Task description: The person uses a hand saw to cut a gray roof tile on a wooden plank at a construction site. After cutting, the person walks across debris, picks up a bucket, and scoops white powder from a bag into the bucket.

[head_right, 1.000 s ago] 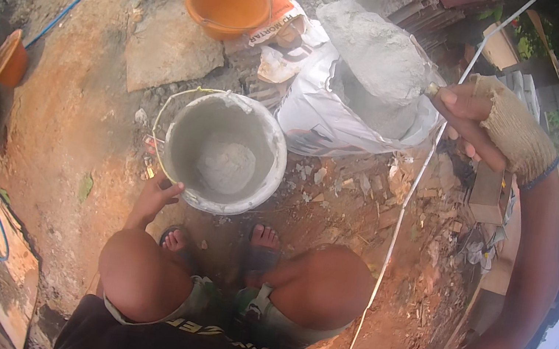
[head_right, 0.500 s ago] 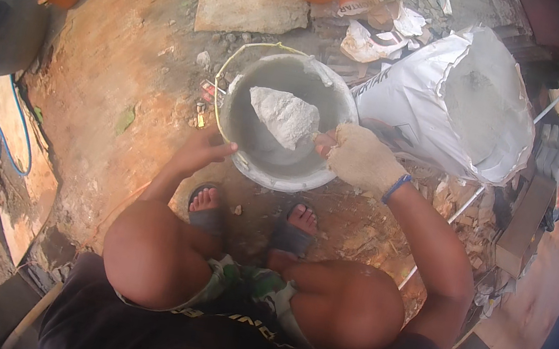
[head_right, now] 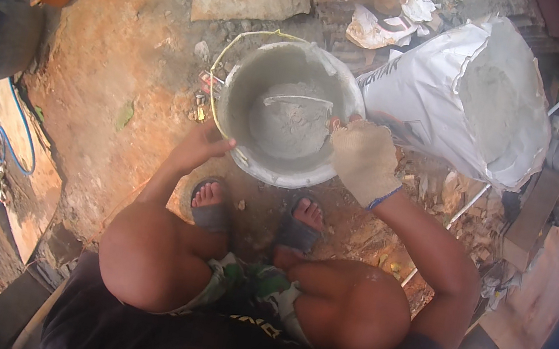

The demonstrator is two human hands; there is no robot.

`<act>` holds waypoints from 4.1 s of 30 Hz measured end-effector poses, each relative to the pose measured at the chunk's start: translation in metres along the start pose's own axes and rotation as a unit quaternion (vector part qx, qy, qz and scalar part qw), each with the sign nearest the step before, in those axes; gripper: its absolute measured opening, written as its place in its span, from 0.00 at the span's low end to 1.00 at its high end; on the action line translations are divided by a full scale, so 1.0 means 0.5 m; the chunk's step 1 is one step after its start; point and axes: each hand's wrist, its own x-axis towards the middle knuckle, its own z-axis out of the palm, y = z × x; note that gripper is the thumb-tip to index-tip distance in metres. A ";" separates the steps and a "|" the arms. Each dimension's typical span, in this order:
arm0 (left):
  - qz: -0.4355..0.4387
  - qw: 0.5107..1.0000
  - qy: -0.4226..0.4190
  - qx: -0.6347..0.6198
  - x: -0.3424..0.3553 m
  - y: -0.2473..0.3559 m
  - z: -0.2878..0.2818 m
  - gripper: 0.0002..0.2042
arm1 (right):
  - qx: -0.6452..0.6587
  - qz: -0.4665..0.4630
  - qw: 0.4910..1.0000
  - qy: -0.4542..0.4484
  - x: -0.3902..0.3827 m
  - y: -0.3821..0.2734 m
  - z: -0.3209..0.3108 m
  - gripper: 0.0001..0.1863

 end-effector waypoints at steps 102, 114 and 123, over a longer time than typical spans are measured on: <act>0.183 0.973 0.084 -0.111 -0.091 0.036 -0.086 0.20 | 0.084 0.381 0.883 -0.261 -0.171 0.378 -0.451 0.27; 0.621 0.677 -0.279 -0.280 -0.216 0.473 0.048 0.29 | 0.156 0.405 0.893 -0.118 -0.259 0.418 -0.421 0.18; 0.614 0.692 -0.284 -0.251 -0.210 0.457 0.032 0.27 | 0.216 0.445 0.865 -0.085 -0.299 0.451 -0.399 0.19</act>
